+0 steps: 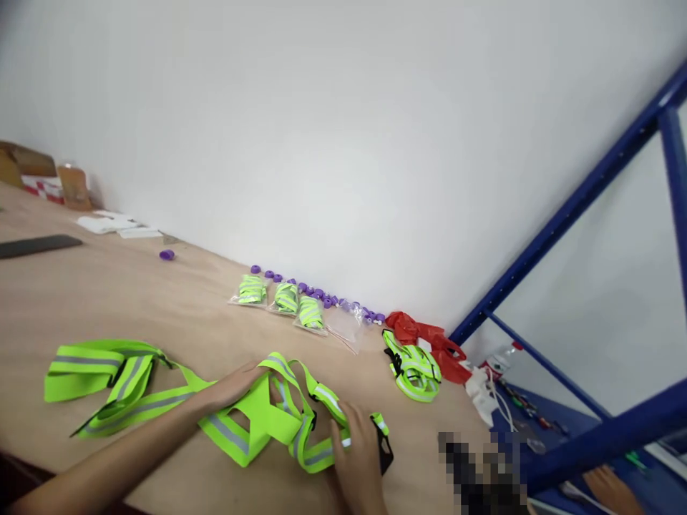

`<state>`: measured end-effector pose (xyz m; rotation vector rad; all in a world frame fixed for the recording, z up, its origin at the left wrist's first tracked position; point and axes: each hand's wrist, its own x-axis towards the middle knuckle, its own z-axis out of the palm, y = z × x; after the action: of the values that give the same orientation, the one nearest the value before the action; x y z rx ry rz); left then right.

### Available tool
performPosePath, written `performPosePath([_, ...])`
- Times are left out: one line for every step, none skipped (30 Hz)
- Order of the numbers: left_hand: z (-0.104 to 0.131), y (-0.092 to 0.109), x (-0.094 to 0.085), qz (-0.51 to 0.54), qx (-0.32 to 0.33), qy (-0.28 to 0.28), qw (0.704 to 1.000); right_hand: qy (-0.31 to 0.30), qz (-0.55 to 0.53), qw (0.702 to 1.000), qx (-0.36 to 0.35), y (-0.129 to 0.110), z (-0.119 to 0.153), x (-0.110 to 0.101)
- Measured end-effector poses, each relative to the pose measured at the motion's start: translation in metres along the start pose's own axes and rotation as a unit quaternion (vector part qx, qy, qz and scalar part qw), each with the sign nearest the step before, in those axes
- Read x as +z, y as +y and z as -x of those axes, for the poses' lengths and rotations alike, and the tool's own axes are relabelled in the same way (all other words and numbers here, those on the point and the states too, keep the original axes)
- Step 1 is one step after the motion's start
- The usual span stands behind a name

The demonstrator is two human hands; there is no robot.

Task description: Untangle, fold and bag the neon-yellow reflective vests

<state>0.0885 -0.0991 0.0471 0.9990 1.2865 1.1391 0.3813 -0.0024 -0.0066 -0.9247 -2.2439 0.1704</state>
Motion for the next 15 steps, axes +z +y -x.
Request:
performPosePath([0.000,-0.001,0.000,0.003,0.002,0.002,1.000,-0.021,0.002,1.000,-0.021,-0.006,0.000,0.003])
performPosePath([0.001,-0.003,0.000,0.006,0.004,0.007,1.000,-0.038,0.003,0.999,-0.037,-0.011,0.000,0.006])
performPosePath([0.000,-0.005,-0.001,0.008,0.004,0.013,1.000,-0.051,0.002,0.997,-0.050,-0.016,0.000,0.008])
performPosePath([0.000,-0.006,-0.002,0.009,0.003,0.018,1.000,-0.062,0.000,0.996,-0.061,-0.019,-0.001,0.010])
performPosePath([-0.001,-0.008,-0.002,0.011,0.001,0.021,1.000,-0.072,-0.002,0.995,-0.071,-0.020,0.000,0.013])
performPosePath([-0.002,-0.010,-0.002,0.012,0.001,0.022,1.000,-0.081,-0.004,0.993,-0.082,-0.020,0.000,0.015])
performPosePath([-0.003,-0.011,-0.002,0.012,0.003,0.023,1.000,-0.088,-0.005,0.992,-0.095,-0.019,0.001,0.018])
performPosePath([-0.004,-0.012,-0.002,0.012,0.006,0.024,1.000,-0.092,-0.007,0.990,-0.108,-0.016,0.002,0.021])
performPosePath([-0.005,-0.013,-0.002,0.010,0.010,0.022,1.000,-0.092,-0.011,0.988,-0.120,-0.012,0.004,0.024])
performPosePath([-0.005,-0.013,-0.002,0.007,0.013,0.019,1.000,-0.091,-0.017,0.987,-0.131,-0.008,0.005,0.027])
performPosePath([-0.005,-0.012,-0.001,0.002,0.016,0.016,1.000,-0.090,-0.025,0.986,-0.140,-0.005,0.007,0.030])
performPosePath([-0.004,-0.011,-0.001,-0.005,0.018,0.012,1.000,-0.094,-0.037,0.984,-0.147,-0.003,0.008,0.032])
performPosePath([-0.003,-0.010,-0.001,-0.013,0.020,0.008,1.000,-0.100,-0.052,0.982,-0.149,-0.003,0.009,0.033])
performPosePath([-0.001,-0.008,0.000,-0.021,0.022,0.005,1.000,-0.102,-0.069,0.982,-0.142,-0.005,0.009,0.034])
performPosePath([0.001,-0.006,0.000,-0.031,0.025,0.002,0.999,-0.097,-0.088,0.983,-0.128,-0.009,0.009,0.034])
